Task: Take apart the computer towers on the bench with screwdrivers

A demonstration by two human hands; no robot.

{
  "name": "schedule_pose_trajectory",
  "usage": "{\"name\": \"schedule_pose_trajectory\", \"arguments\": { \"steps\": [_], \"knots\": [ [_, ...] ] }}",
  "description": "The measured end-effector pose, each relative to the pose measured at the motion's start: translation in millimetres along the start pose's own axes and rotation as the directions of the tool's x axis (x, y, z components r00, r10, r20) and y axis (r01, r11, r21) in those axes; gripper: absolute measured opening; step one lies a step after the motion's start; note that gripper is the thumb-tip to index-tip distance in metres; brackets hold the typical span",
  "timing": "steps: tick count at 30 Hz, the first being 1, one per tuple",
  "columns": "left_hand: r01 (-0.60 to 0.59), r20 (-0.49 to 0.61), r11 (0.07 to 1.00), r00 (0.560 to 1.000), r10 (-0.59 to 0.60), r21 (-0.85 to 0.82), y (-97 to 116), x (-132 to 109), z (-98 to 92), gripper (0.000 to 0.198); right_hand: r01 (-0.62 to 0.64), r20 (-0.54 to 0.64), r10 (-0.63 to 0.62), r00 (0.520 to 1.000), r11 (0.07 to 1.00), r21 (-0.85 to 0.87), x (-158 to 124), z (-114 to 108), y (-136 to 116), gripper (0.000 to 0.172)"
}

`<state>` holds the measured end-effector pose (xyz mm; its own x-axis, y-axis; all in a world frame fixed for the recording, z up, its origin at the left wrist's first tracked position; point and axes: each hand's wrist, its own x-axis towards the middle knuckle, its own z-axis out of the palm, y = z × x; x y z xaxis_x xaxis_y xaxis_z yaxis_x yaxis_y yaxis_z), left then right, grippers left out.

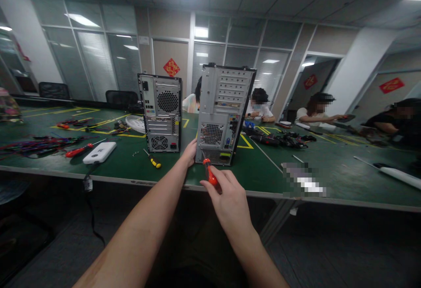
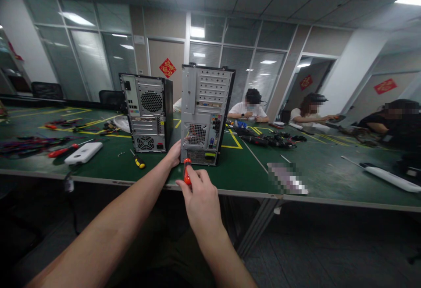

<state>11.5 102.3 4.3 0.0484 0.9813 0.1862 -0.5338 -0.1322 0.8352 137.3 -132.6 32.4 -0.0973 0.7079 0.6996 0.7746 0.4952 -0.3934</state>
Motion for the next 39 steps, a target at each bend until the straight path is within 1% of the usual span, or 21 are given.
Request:
{"name": "schedule_pose_trajectory", "arguments": {
  "steps": [4, 9, 13, 15, 18, 21, 24, 27, 29, 32, 34, 36, 39],
  "knots": [
    [-0.005, 0.000, 1.000, 1.000, 0.005, -0.008, -0.6, 0.1, -0.3, 0.035, 0.056, 0.038, -0.056, 0.998, 0.998, 0.018, -1.0, -0.3, -1.9, 0.034],
    [0.001, 0.003, 1.000, 1.000, -0.001, -0.012, -0.8, 0.9, -0.2, 0.033, 0.067, 0.079, -0.069, 0.995, 0.997, 0.023, -2.9, -3.6, -5.3, 0.038],
    [-0.001, 0.005, 1.000, 1.000, 0.001, -0.008, -1.3, 1.4, -1.1, 0.036, 0.118, 0.090, -0.115, 0.989, 0.993, -0.030, -3.8, -5.6, -2.7, 0.042],
    [0.000, 0.006, 1.000, 1.000, 0.000, -0.007, -1.3, 1.4, -1.4, 0.037, 0.093, 0.100, -0.089, 0.991, 0.995, -0.035, -3.9, -5.3, -2.1, 0.040],
    [0.006, 0.004, 1.000, 1.000, -0.006, -0.008, -1.1, 1.4, -1.4, 0.036, 0.008, 0.099, -0.009, 0.995, 1.000, 0.004, -3.3, -3.5, -3.3, 0.037],
    [0.008, 0.007, 1.000, 1.000, -0.008, -0.011, -0.8, 1.2, -1.1, 0.037, -0.010, 0.082, 0.007, 0.997, 0.999, 0.033, -2.5, -2.5, -4.4, 0.039],
    [0.002, 0.010, 1.000, 1.000, -0.002, -0.015, -0.5, 0.4, -0.5, 0.038, 0.050, 0.080, -0.050, 0.995, 0.999, 0.004, -2.5, -4.6, -3.6, 0.036],
    [0.003, 0.010, 1.000, 1.000, -0.003, -0.019, 0.0, -0.5, 0.0, 0.038, 0.128, 0.090, -0.122, 0.988, 0.990, -0.062, -2.9, -7.2, -2.2, 0.040],
    [0.006, 0.005, 1.000, 1.000, -0.006, -0.018, 0.3, -0.7, 0.2, 0.037, 0.105, 0.079, -0.101, 0.992, 0.993, -0.056, -2.9, -7.4, -1.7, 0.040],
    [0.010, -0.003, 1.000, 1.000, -0.010, -0.010, 0.3, -0.4, 0.2, 0.035, -0.001, 0.046, 0.001, 0.999, 1.000, 0.008, -2.4, -5.4, -2.1, 0.035],
    [0.011, -0.001, 1.000, 1.000, -0.011, -0.007, 0.1, 0.1, 0.1, 0.035, -0.039, 0.036, 0.037, 0.999, 0.999, 0.036, -2.1, -3.9, -2.4, 0.036],
    [0.007, 0.001, 1.000, 1.000, -0.007, -0.005, -0.2, 0.5, 0.0, 0.032, -0.019, 0.056, 0.018, 0.998, 0.999, 0.030, -2.3, -3.4, -2.5, 0.036],
    [0.004, 0.002, 1.000, 1.000, -0.004, 0.000, -0.2, 0.3, 0.0, 0.032, 0.084, 0.113, -0.078, 0.991, 0.995, -0.052, -3.5, -4.1, -2.6, 0.036]
  ]
}}
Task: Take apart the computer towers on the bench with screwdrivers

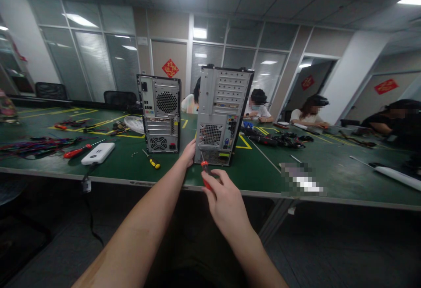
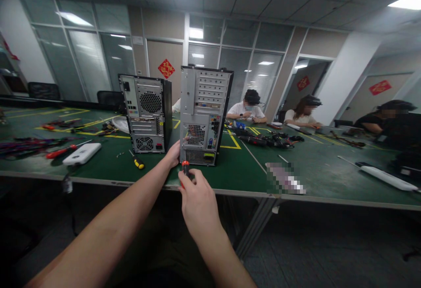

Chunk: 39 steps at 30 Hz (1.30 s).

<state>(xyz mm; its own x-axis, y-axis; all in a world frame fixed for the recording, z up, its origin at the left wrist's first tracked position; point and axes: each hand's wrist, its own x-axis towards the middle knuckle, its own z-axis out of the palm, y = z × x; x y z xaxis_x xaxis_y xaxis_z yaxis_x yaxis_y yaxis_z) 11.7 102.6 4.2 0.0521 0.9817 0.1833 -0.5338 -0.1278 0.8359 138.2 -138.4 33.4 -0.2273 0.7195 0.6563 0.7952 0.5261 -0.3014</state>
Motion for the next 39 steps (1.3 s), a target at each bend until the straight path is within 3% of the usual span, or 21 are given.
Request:
{"name": "schedule_pose_trajectory", "arguments": {
  "steps": [3, 11, 15, 20, 23, 27, 33, 39],
  "knots": [
    [0.001, 0.002, 1.000, 1.000, -0.001, 0.007, 0.3, -0.5, -0.3, 0.034, 0.064, 0.026, -0.062, 0.998, 0.996, -0.065, -1.2, -0.4, -0.5, 0.040],
    [-0.007, 0.008, 1.000, 1.000, 0.007, 0.004, -0.7, 0.5, -1.4, 0.032, -0.098, -0.017, 0.099, 0.995, 0.993, 0.072, 1.2, 1.9, -1.2, 0.039],
    [0.014, 0.005, 1.000, 1.000, -0.014, -0.008, 0.0, -0.1, -0.6, 0.038, -0.015, -0.024, 0.015, 1.000, 1.000, 0.004, 0.6, 1.8, 1.0, 0.037],
    [0.011, -0.012, 1.000, 1.000, -0.011, 0.005, 0.9, -0.3, -0.4, 0.036, 0.099, 0.039, -0.096, 0.995, 0.990, -0.101, -0.5, 1.2, 0.6, 0.046],
    [0.012, -0.010, 1.000, 1.000, -0.012, 0.005, 0.5, 0.1, -1.0, 0.036, 0.007, 0.028, -0.007, 1.000, 1.000, -0.018, 1.0, 1.2, -2.4, 0.036],
    [0.023, -0.013, 1.000, 1.000, -0.023, -0.005, -0.3, 0.6, -0.9, 0.037, -0.086, -0.035, 0.088, 0.995, 0.994, 0.062, 3.4, 2.3, -2.4, 0.037],
    [0.022, -0.018, 1.000, 1.000, -0.022, 0.011, 0.8, -0.7, 0.4, 0.038, 0.036, -0.038, -0.035, 0.999, 0.999, 0.013, 1.3, 2.5, 1.0, 0.040],
    [0.009, -0.017, 1.000, 1.000, -0.009, 0.014, 1.4, -1.0, 0.3, 0.038, 0.063, 0.008, -0.063, 0.998, 0.998, 0.032, -1.2, 1.0, -3.3, 0.039]
  ]
}}
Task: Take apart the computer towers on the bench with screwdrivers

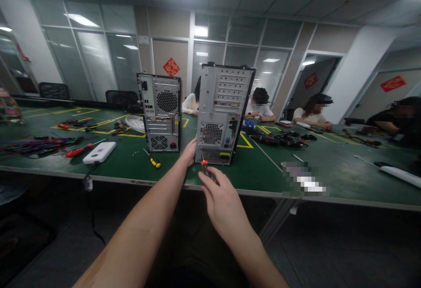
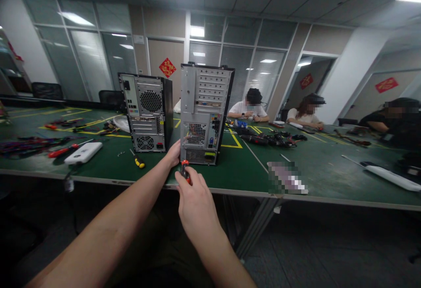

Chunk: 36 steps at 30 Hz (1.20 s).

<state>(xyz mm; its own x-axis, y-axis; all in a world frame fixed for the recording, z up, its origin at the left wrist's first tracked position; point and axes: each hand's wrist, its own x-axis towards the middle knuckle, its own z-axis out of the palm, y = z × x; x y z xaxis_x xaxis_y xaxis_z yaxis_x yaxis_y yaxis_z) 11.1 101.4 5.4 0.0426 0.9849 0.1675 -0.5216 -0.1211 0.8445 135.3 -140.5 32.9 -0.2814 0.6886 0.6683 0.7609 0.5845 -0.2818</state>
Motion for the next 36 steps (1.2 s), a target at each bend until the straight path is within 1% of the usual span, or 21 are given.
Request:
{"name": "schedule_pose_trajectory", "arguments": {
  "steps": [2, 6, 9, 11, 13, 15, 17, 19, 21, 23, 26, 28, 30, 34, 36],
  "knots": [
    [-0.001, -0.001, 1.000, 1.000, 0.001, -0.003, -1.0, 1.2, -0.9, 0.039, -0.014, -0.015, 0.014, 1.000, 1.000, 0.011, 0.7, 0.5, -0.9, 0.038],
    [-0.004, 0.003, 1.000, 1.000, 0.004, -0.013, -3.2, 3.4, -3.0, 0.037, -0.093, -0.060, 0.099, 0.993, 0.991, 0.093, 3.3, 2.7, -1.1, 0.032],
    [-0.002, 0.014, 1.000, 1.000, 0.002, -0.015, -3.7, 3.7, -3.7, 0.037, -0.114, -0.067, 0.123, 0.990, 0.986, 0.122, 4.1, 3.8, -0.8, 0.034],
    [-0.005, 0.014, 1.000, 1.000, 0.006, -0.013, -3.5, 3.3, -3.5, 0.038, -0.091, -0.061, 0.097, 0.993, 0.991, 0.100, 3.6, 3.5, -0.5, 0.034],
    [-0.006, 0.007, 1.000, 1.000, 0.006, -0.007, -3.0, 2.8, -3.0, 0.040, -0.037, -0.036, 0.038, 0.999, 0.999, 0.025, 2.5, 2.5, 0.2, 0.033],
    [-0.004, 0.001, 1.000, 1.000, 0.004, -0.005, -2.6, 2.5, -2.3, 0.042, 0.032, 0.020, -0.030, 0.999, 0.996, -0.078, 1.3, 1.6, 1.1, 0.037],
    [-0.003, -0.004, 1.000, 1.000, 0.003, -0.009, -2.5, 2.4, -1.8, 0.043, 0.074, 0.064, -0.066, 0.996, 0.988, -0.136, 0.3, 1.1, 1.6, 0.040],
    [-0.004, -0.003, 1.000, 1.000, 0.004, -0.012, -2.6, 2.7, -1.7, 0.043, 0.054, 0.059, -0.048, 0.997, 0.994, -0.097, 0.1, 1.2, 1.0, 0.038],
    [0.000, 0.007, 1.000, 1.000, 0.000, -0.013, -2.9, 3.1, -2.1, 0.043, -0.024, 0.029, 0.024, 0.999, 1.000, 0.001, 0.5, 1.9, -0.2, 0.035],
    [0.004, 0.020, 1.000, 1.000, -0.004, -0.014, -3.3, 3.6, -2.8, 0.041, -0.100, 0.007, 0.100, 0.995, 0.991, 0.084, 1.2, 3.0, -1.2, 0.036],
    [0.005, 0.036, 1.000, 0.999, -0.004, -0.018, -4.4, 4.7, -3.9, 0.038, -0.130, -0.031, 0.135, 0.990, 0.983, 0.133, 1.9, 4.3, -0.7, 0.036],
    [-0.007, 0.039, 1.000, 0.999, 0.007, -0.017, -5.4, 5.6, -4.4, 0.039, -0.108, -0.057, 0.116, 0.992, 0.986, 0.129, 1.7, 3.9, 0.7, 0.036],
    [-0.022, 0.036, 1.000, 0.999, 0.023, -0.012, -6.4, 6.6, -4.5, 0.040, -0.077, -0.057, 0.082, 0.995, 0.993, 0.089, 0.9, 2.0, 1.9, 0.036],
    [-0.026, 0.033, 1.000, 0.999, 0.026, -0.006, -7.5, 7.8, -4.5, 0.039, -0.015, 0.012, 0.015, 1.000, 1.000, -0.012, -1.0, -3.2, 1.7, 0.040],
    [-0.024, 0.035, 1.000, 0.999, 0.024, -0.010, -7.3, 7.6, -4.6, 0.039, -0.002, 0.028, 0.003, 1.000, 1.000, -0.019, -1.6, -3.9, 0.9, 0.044]
  ]
}}
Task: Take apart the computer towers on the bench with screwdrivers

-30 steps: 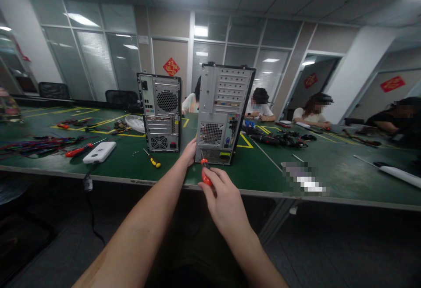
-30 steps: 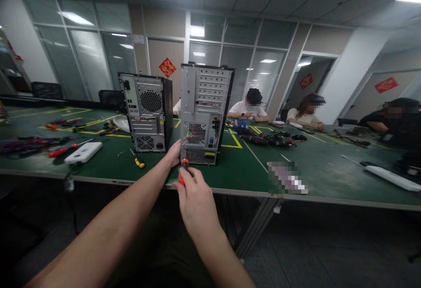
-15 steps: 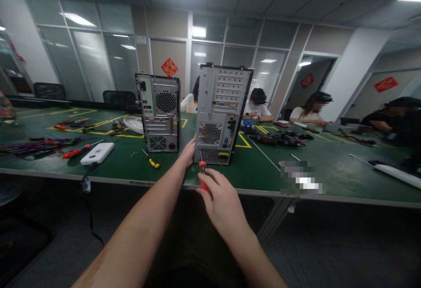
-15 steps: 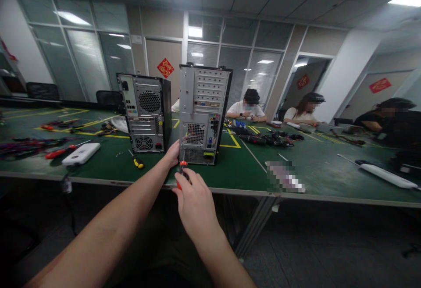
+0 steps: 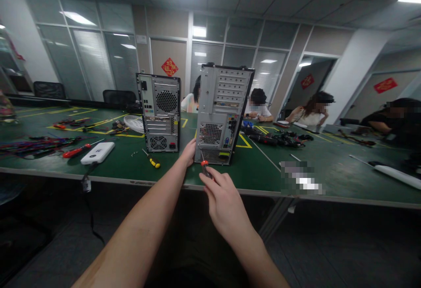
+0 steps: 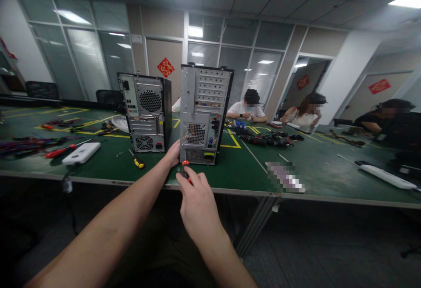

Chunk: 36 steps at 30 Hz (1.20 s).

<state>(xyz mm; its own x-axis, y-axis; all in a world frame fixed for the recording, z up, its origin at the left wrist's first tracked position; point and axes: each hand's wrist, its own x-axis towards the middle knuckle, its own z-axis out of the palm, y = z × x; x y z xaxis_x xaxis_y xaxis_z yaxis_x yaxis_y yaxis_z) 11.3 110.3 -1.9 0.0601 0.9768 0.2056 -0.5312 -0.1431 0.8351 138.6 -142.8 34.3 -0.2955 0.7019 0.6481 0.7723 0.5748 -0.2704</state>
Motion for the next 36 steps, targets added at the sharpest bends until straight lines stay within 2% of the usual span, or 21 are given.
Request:
{"name": "schedule_pose_trajectory", "arguments": {
  "steps": [6, 10, 14, 20, 27, 31, 36],
  "knots": [
    [0.000, 0.006, 1.000, 1.000, 0.000, -0.008, 1.2, -1.9, -1.3, 0.045, -0.110, -0.036, 0.118, 0.992, 0.981, 0.161, 2.0, 7.3, -1.6, 0.037],
    [0.003, -0.004, 1.000, 1.000, -0.003, -0.011, 2.1, -2.2, 0.0, 0.040, -0.090, -0.105, 0.113, 0.988, 0.974, 0.208, 4.3, 10.3, -0.8, 0.036],
    [0.015, -0.009, 1.000, 1.000, -0.015, -0.012, 2.7, -2.5, 2.2, 0.032, -0.067, -0.114, 0.086, 0.990, 0.984, 0.162, 4.3, 7.1, 1.2, 0.035],
    [-0.003, -0.009, 1.000, 1.000, 0.003, -0.017, 3.1, -3.4, 2.0, 0.031, 0.022, -0.027, -0.021, 0.999, 0.999, 0.045, 3.5, 1.6, -0.7, 0.031],
    [0.017, -0.001, 1.000, 1.000, -0.017, 0.002, 6.0, -6.9, 2.6, 0.034, -0.124, -0.092, 0.143, 0.985, 0.974, 0.192, 6.4, 5.6, -2.5, 0.022],
    [0.007, -0.005, 1.000, 1.000, -0.006, 0.003, 6.4, -7.2, 3.3, 0.035, -0.031, -0.118, 0.050, 0.992, 0.987, 0.158, 6.1, 4.1, -0.4, 0.026],
    [0.008, -0.015, 1.000, 1.000, -0.007, 0.012, 6.0, -6.7, 3.9, 0.033, 0.019, -0.039, -0.018, 0.999, 0.999, 0.036, 4.6, 1.1, -0.5, 0.035]
  ]
}}
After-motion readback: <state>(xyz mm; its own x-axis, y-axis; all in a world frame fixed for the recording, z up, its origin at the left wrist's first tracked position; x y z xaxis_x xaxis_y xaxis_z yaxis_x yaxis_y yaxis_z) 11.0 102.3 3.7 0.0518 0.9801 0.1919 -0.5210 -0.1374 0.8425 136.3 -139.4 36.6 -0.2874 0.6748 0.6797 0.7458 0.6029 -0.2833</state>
